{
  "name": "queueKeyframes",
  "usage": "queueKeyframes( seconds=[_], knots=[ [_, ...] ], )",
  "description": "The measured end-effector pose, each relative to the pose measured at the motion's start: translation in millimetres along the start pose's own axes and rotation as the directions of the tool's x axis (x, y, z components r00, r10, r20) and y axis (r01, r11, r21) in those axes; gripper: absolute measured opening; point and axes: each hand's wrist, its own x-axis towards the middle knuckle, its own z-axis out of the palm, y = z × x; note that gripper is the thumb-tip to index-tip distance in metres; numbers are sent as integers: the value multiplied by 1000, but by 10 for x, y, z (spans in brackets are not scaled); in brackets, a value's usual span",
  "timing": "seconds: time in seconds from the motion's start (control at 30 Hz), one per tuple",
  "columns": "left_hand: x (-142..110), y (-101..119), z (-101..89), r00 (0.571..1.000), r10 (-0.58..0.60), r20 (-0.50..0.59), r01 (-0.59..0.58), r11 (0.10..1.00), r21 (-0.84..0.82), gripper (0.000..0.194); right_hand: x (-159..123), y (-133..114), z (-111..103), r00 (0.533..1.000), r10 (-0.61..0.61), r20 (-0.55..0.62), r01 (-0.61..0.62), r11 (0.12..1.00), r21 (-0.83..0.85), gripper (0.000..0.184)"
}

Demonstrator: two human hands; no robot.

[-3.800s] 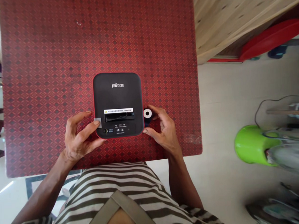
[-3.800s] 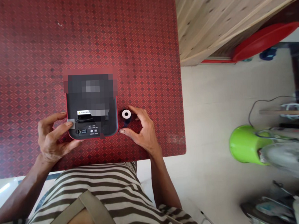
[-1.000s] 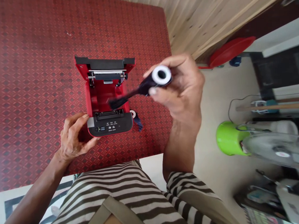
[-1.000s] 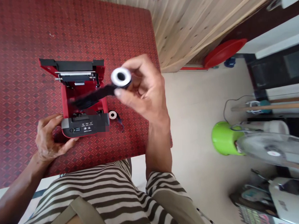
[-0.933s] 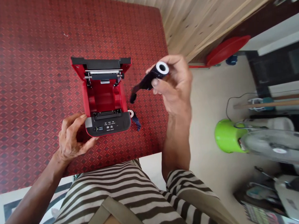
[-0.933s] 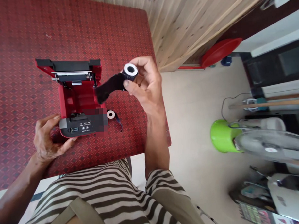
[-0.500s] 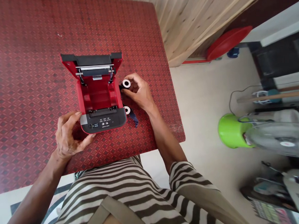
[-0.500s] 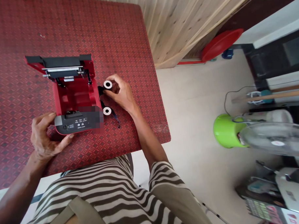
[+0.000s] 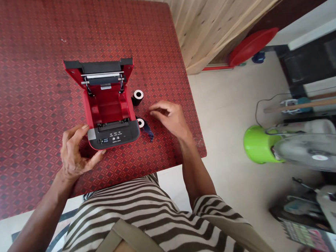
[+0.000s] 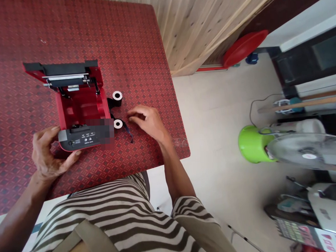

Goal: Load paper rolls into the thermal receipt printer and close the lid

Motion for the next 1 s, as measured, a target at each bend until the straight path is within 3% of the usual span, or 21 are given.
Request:
queueKeyframes(
  seconds=[0.1, 0.2, 0.33, 0.43, 0.53, 0.63, 0.77, 0.87, 1.0],
  knots=[
    [-4, -7, -2, 1000, -7, 7, 7, 1000, 16, 91, -119, -54, -9, 977, 3, 211, -6, 1000, 13, 28],
    [-2, -6, -6, 1000, -25, 15, 24, 1000, 19, 89, -98, -86, 98, 954, -47, 297, 48, 999, 1, 43],
    [6, 8, -4, 1000, -15, 11, 15, 1000, 11, 90, -55, -55, 217, 951, -77, 298, 77, 997, 13, 30],
    [11, 20, 1, 1000, -11, 4, 11, 1000, 3, 91, -122, -89, 97, 972, -60, 226, 43, 996, 80, 27],
    [16, 29, 5, 1000, -20, 12, 20, 1000, 0, 90, -176, -347, -173, 988, -74, 133, 60, 992, 108, 38],
    [17, 28, 8, 1000, -19, 11, 19, 1000, 3, 88, -85, -797, -320, 959, -219, 178, 231, 972, -47, 42],
    [-1, 24, 18, 999, -50, 6, 50, 999, -9, 84, 214, -1263, -57, 892, -309, 330, 415, 849, -327, 27],
    [-16, 29, 28, 997, -70, 23, 70, 997, -27, 87, 400, -1354, 271, 851, -278, 445, 484, 743, -462, 23],
    [-15, 40, 30, 999, -33, 15, 34, 999, -36, 87, 517, -1361, 519, 843, -174, 510, 483, 663, -573, 28]
  ],
)
